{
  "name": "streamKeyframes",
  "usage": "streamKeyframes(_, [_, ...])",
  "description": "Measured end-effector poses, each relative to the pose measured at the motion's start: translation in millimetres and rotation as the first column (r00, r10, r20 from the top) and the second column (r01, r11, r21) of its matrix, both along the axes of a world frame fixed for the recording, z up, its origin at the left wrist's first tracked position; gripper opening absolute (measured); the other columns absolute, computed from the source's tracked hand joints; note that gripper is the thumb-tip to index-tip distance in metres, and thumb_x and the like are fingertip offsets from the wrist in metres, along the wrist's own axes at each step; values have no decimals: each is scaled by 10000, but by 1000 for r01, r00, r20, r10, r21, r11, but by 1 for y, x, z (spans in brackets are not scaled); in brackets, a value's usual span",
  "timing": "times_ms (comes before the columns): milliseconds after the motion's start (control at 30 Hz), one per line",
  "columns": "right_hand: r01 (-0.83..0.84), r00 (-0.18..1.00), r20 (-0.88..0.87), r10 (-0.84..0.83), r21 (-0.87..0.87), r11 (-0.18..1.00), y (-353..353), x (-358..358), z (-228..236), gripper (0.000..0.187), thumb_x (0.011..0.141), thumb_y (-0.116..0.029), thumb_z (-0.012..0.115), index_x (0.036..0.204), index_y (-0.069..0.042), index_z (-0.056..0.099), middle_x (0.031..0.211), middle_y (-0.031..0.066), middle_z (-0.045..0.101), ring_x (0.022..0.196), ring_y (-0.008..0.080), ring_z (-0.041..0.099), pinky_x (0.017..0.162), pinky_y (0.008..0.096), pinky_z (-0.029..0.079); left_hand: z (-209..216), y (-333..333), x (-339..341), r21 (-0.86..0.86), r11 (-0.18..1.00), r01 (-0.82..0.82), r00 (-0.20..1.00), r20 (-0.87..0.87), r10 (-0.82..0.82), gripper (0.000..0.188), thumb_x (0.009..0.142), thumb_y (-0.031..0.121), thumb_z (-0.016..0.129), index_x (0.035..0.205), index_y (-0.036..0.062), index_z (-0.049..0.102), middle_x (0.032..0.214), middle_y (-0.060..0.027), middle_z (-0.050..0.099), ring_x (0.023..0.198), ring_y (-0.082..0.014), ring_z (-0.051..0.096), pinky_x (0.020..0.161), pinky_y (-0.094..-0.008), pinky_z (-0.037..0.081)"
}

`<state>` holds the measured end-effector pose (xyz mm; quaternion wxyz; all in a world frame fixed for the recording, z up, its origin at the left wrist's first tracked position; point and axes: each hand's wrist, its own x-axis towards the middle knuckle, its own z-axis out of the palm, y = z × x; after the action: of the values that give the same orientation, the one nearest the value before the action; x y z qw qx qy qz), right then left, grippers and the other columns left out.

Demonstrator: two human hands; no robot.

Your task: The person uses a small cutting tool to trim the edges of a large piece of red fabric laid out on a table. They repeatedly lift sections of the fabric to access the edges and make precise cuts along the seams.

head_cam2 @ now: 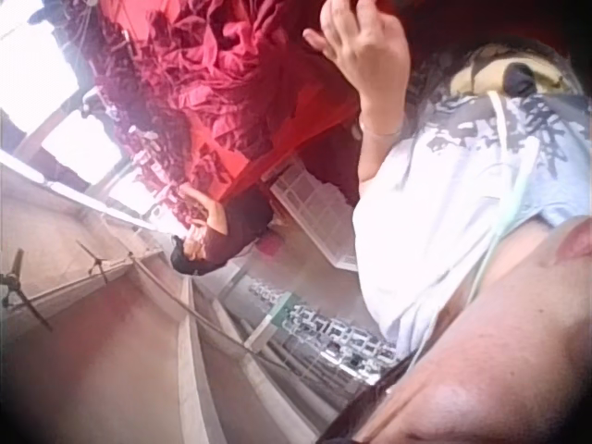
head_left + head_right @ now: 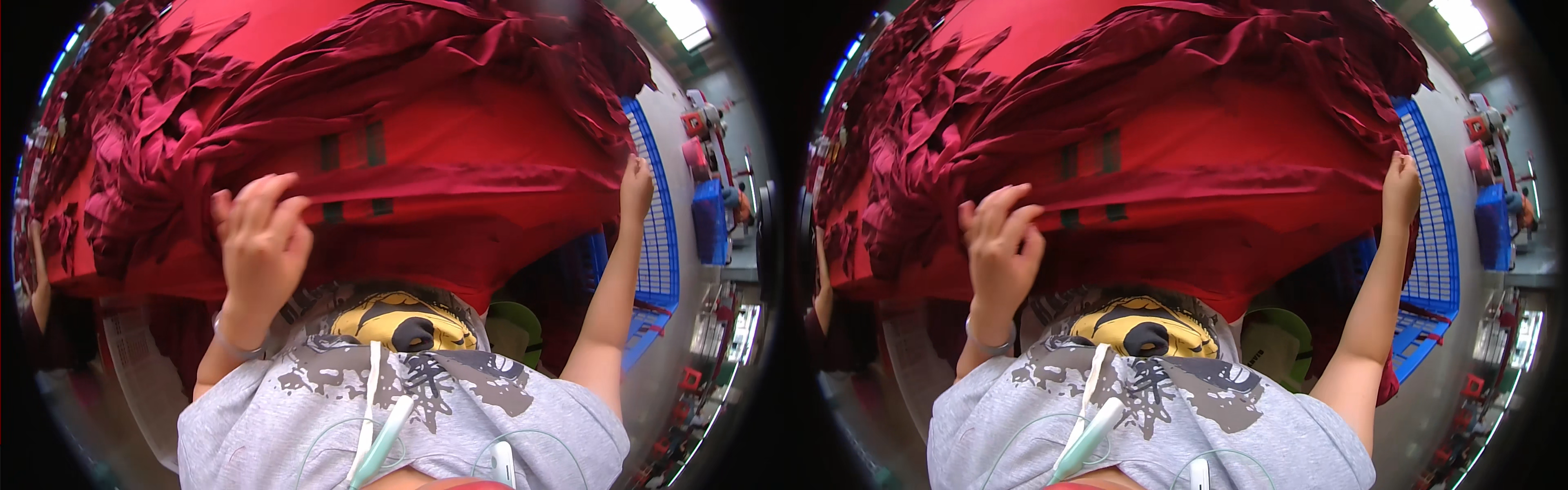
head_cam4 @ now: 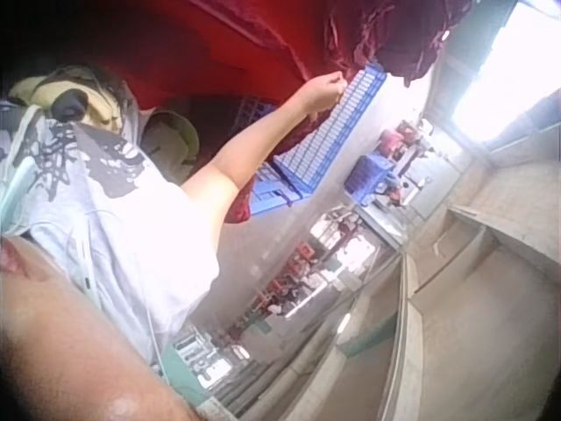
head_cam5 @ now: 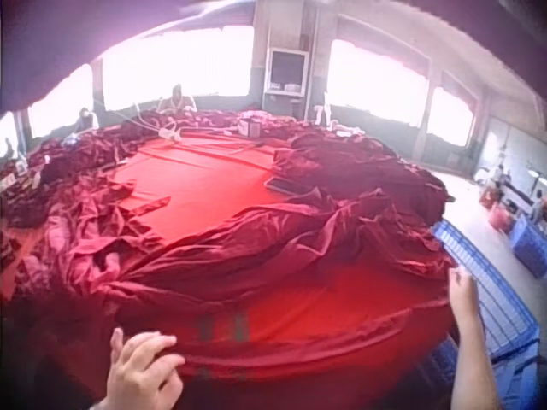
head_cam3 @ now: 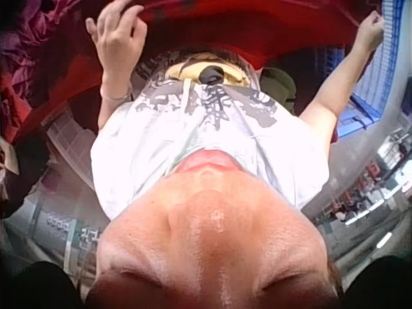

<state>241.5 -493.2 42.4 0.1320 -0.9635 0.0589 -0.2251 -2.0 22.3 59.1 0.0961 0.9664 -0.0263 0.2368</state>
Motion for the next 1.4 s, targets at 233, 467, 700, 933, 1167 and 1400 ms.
streamKeyframes(233, [-323, 679, -251, 690, 742, 588, 205, -102, 16, 369, 976, -217, 538, 1240, 34, 480, 1081, 114, 567, 991, 175, 554, 861, 289, 435, -43, -19, 18, -107, 987, 120, 986, -103, -131, 481, 816, 170, 662, 1283, 96, 573, 1327, -100, 551, 1245, -306, 499, 1021, -494, 392])
streamKeyframes(467, [-752, 569, -112, 814, 330, 571, 302, -170, 4, 404, 889, -29, 549, 1276, 79, 510, 948, 180, 551, 905, 341, 590, 770, 396, 494, -46, -26, 16, -48, 996, 80, 988, -132, -86, 585, 792, 201, 686, 1354, 176, 527, 1376, -82, 488, 1275, -303, 453, 1035, -510, 365])
streamKeyframes(700, [-785, 610, -199, 767, -15, 620, 312, -184, 1, 366, 856, -105, 607, 1190, 45, 600, 763, 78, 571, 669, 200, 630, 529, 321, 510, -55, -32, 15, -45, 997, 55, 996, -72, -58, 581, 760, 256, 714, 1316, 221, 548, 1337, -69, 489, 1241, -274, 448, 1022, -490, 342])
streamKeyframes(933, [-761, 633, -181, 753, 33, 648, 320, -183, -5, 372, 856, -108, 606, 1193, 49, 599, 731, 82, 567, 576, 213, 617, 495, 313, 496, -60, -31, 20, -23, 999, 48, 999, -15, -49, 550, 734, 245, 729, 1262, 239, 577, 1295, -48, 510, 1204, -250, 466, 982, -456, 348])
streamKeyframes(1167, [-784, 595, -185, 782, 80, 616, 319, -184, -4, 383, 857, -88, 601, 1221, 34, 587, 738, 97, 563, 567, 235, 612, 491, 326, 494, -63, -32, 21, -28, 999, 46, 999, 3, -46, 545, 732, 241, 729, 1256, 255, 583, 1286, -40, 516, 1197, -241, 473, 981, -450, 346])
streamKeyframes(1400, [-667, 743, 126, 657, 65, 742, 330, -159, -14, 354, 872, -85, 591, 1201, 44, 595, 732, 109, 560, 563, 260, 606, 498, 347, 497, -60, -31, 18, -8, 999, 45, 999, -25, -45, 571, 738, 254, 725, 1286, 260, 563, 1306, -29, 513, 1213, -228, 471, 1006, -451, 337])
